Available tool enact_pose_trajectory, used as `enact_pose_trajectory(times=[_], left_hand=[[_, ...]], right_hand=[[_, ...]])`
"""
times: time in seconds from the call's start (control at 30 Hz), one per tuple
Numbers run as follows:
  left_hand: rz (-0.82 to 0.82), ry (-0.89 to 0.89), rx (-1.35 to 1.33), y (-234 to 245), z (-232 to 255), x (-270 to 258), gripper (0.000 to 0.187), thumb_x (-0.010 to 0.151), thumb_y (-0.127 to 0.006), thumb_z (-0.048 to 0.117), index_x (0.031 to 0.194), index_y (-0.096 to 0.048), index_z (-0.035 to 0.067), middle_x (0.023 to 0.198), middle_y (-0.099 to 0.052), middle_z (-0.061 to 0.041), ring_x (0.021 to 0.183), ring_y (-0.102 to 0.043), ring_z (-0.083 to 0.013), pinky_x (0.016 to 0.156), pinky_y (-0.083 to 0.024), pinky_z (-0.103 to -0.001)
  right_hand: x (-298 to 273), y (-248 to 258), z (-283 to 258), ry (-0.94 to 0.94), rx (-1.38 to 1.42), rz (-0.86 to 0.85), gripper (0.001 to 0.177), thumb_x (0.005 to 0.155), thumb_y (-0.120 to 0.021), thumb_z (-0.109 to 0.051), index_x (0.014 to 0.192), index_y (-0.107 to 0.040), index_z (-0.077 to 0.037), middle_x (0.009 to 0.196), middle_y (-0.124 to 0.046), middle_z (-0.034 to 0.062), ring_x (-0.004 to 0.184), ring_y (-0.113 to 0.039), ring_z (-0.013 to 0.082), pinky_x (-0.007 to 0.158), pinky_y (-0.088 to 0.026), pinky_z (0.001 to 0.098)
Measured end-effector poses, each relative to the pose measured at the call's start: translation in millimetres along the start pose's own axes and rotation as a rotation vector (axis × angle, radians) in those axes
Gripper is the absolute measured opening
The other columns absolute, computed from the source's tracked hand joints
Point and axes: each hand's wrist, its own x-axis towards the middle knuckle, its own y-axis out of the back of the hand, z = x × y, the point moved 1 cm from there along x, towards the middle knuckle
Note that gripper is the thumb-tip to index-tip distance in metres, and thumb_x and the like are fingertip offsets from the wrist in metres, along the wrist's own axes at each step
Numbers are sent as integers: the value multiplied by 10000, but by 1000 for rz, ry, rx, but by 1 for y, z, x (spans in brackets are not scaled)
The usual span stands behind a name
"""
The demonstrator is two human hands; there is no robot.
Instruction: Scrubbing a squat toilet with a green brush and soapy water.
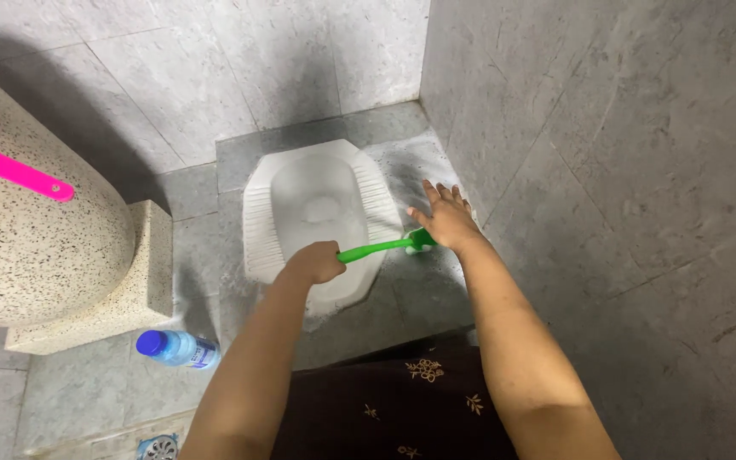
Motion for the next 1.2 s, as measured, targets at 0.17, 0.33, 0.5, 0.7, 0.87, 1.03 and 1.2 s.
enact_pose_trajectory(times=[0.17,0.33,0.5,0.7,0.87,1.03,1.2], left_hand=[[31,74,-29,18,30,-19,435,958,-608,369,1317,-571,125,1089,-728,-129,1010,-695,-323,890,-553,-494],[204,181,23,5,-4,3,453,1037,-502,416,1391,-531,136,1071,-747,-149,980,-737,-331,855,-594,-504],[99,35,-108,-13,-29,33,455,1059,-461,466,1351,-561,132,1129,-733,-181,1068,-685,-368,932,-522,-533],[199,189,-107,14,-7,4,482,1049,-455,419,1476,-496,199,1251,-698,-161,1164,-668,-368,982,-521,-534],[117,-13,-193,-16,-38,50,527,1019,-555,407,1493,-488,187,1313,-661,-177,1221,-611,-369,1036,-470,-517],[87,-26,-251,-7,-23,41,499,1025,-560,400,1486,-534,212,1302,-687,-163,1225,-633,-355,1057,-479,-502],[174,106,-238,4,-7,31,568,1021,-532,323,1569,-433,210,1329,-688,-152,1231,-649,-359,1043,-507,-515]], right_hand=[[-2,7,-3,-44,-5,-32,866,943,-472,-669,1638,-157,-257,1703,-141,119,1580,-36,349,1249,-112,569],[2,2,9,-30,-16,-3,874,943,-473,-685,1645,-184,-253,1707,-165,126,1576,-68,370,1265,-131,554],[6,1,17,-57,-18,-4,876,931,-463,-710,1634,-183,-270,1705,-172,109,1580,-68,362,1260,-124,563],[4,-1,24,-59,-47,0,880,926,-470,-692,1640,-177,-268,1702,-180,104,1579,-59,368,1259,-114,563],[0,3,41,-84,-39,12,874,946,-464,-690,1641,-183,-241,1697,-185,134,1576,-68,387,1262,-125,558],[2,2,49,-95,-55,25,880,947,-469,-692,1646,-196,-232,1700,-206,134,1576,-81,402,1267,-133,562],[0,5,48,-134,-58,-6,877,935,-449,-708,1638,-178,-257,1695,-193,117,1575,-63,381,1262,-119,562]])
